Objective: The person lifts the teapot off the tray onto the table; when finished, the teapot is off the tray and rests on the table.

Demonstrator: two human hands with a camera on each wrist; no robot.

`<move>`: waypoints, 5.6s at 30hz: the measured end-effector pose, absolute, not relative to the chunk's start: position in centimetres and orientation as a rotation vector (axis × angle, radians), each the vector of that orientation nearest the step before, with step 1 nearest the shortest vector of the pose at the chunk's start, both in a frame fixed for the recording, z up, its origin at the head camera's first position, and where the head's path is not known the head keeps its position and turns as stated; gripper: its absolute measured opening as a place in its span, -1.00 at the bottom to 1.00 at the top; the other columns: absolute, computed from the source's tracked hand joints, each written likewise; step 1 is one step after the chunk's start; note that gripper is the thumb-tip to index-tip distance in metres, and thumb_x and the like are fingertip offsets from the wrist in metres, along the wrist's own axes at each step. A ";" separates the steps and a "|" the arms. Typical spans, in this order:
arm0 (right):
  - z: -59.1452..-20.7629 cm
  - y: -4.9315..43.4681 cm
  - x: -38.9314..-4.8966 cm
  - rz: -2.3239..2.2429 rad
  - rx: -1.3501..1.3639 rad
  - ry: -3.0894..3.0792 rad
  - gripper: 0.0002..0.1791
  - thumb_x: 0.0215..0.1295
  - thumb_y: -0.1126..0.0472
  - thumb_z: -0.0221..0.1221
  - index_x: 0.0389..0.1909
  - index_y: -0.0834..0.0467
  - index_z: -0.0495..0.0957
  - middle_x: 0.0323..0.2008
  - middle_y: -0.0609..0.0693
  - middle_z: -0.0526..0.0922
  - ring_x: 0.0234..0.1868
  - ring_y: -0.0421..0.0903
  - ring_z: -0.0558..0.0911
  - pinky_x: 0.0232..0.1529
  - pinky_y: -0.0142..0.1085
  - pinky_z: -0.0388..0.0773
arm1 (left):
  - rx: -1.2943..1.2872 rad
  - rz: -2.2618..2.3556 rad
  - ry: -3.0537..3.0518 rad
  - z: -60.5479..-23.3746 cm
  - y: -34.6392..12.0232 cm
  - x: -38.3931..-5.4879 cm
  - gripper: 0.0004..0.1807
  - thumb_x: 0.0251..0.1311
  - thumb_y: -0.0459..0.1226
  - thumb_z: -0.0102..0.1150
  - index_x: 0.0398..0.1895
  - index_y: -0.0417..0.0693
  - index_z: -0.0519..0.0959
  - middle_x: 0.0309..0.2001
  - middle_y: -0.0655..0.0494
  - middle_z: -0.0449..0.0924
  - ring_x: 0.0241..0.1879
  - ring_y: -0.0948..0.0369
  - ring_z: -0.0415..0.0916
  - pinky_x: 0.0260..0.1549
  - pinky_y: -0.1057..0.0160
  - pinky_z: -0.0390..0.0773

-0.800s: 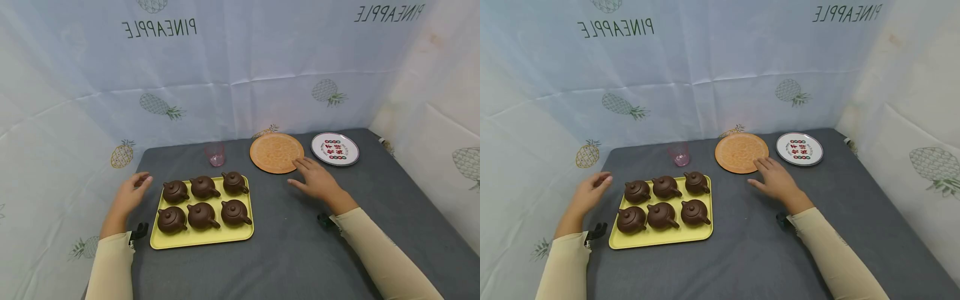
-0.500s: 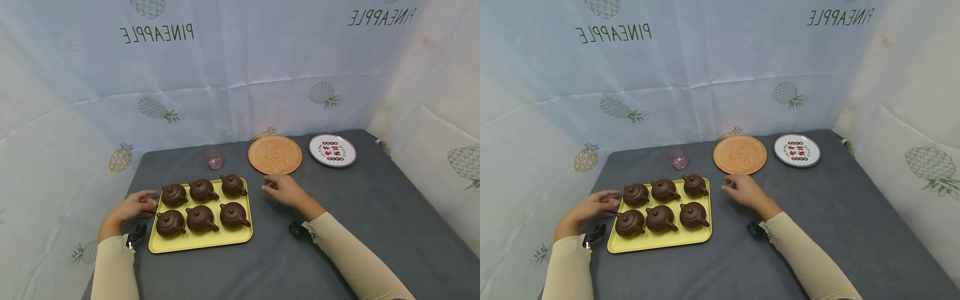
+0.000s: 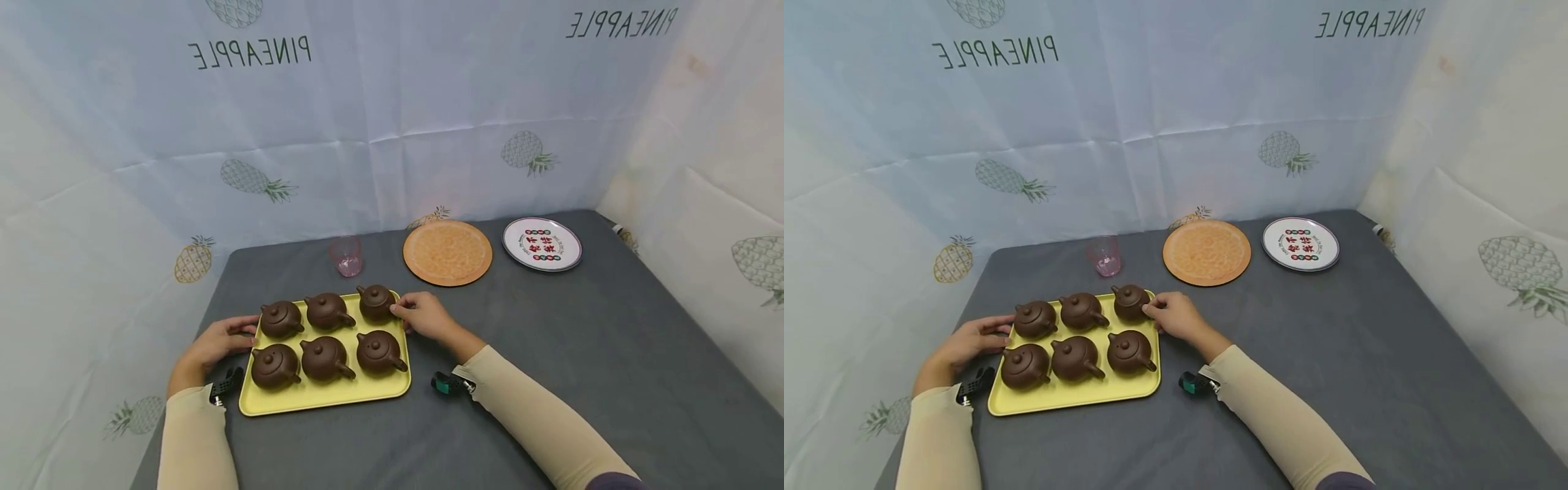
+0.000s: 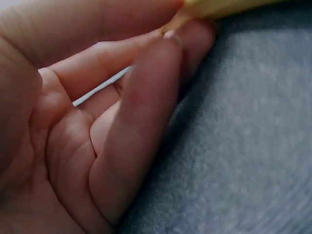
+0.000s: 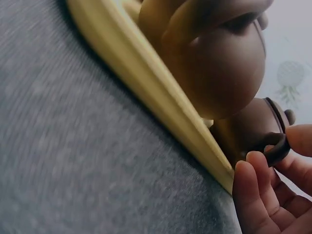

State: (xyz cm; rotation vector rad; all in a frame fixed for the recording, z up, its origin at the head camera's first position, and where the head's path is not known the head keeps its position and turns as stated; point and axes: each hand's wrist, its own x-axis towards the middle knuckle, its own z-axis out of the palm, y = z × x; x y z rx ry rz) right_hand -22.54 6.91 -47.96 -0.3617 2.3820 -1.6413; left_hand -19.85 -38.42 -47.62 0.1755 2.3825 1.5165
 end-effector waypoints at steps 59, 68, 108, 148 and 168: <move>-47.9 17.9 -22.8 -1.729 -0.438 2.187 -0.73 0.48 0.27 0.04 -0.16 0.48 0.46 -0.29 0.32 0.49 -0.31 0.07 0.58 -0.20 -0.13 0.62 | 0.089 1.521 2.429 -48.3 -38.6 -20.2 -0.32 0.18 -0.34 0.32 0.33 -0.42 0.32 0.00 -0.01 0.56 -0.19 0.36 0.54 -0.26 0.31 0.57; -47.8 17.8 -23.0 -1.729 -0.425 2.170 -0.70 0.48 0.22 0.06 -0.13 0.47 0.48 -0.28 0.32 0.50 -0.28 0.08 0.58 -0.19 -0.12 0.62 | 0.096 1.512 2.435 -47.8 -38.4 -20.1 -0.31 0.16 -0.34 0.34 0.32 -0.44 0.32 -0.05 0.07 0.58 -0.21 0.36 0.53 -0.29 0.33 0.56; -47.4 9.7 -17.1 -1.492 -0.805 2.193 -0.81 0.29 0.08 0.29 -0.26 0.13 0.60 -0.45 -0.06 0.63 -0.46 -0.07 0.64 -0.40 -0.23 0.59 | 0.101 1.545 2.428 -48.2 -38.3 -20.0 -0.33 0.16 -0.36 0.32 0.32 -0.42 0.34 0.01 -0.21 0.54 -0.21 0.32 0.55 -0.28 0.32 0.56; -46.6 10.0 -17.1 -1.718 -0.619 2.046 -0.85 0.32 0.29 0.20 -0.41 0.28 0.51 -0.42 0.26 0.56 -0.48 0.07 0.62 -0.38 -0.09 0.62 | 0.125 1.558 2.382 -48.0 -38.5 -19.7 -0.33 0.20 -0.35 0.29 0.34 -0.42 0.29 0.01 -0.19 0.51 -0.23 0.26 0.57 -0.30 0.26 0.58; -43.3 15.4 -19.3 -1.850 -0.658 2.173 -0.86 0.34 0.35 0.15 -0.33 0.39 0.51 -0.38 0.32 0.55 -0.51 0.05 0.62 -0.39 -0.07 0.63 | 0.134 1.553 2.385 -47.9 -38.6 -19.6 -0.33 0.19 -0.37 0.29 0.33 -0.47 0.29 -0.04 -0.11 0.55 -0.22 0.30 0.56 -0.29 0.28 0.58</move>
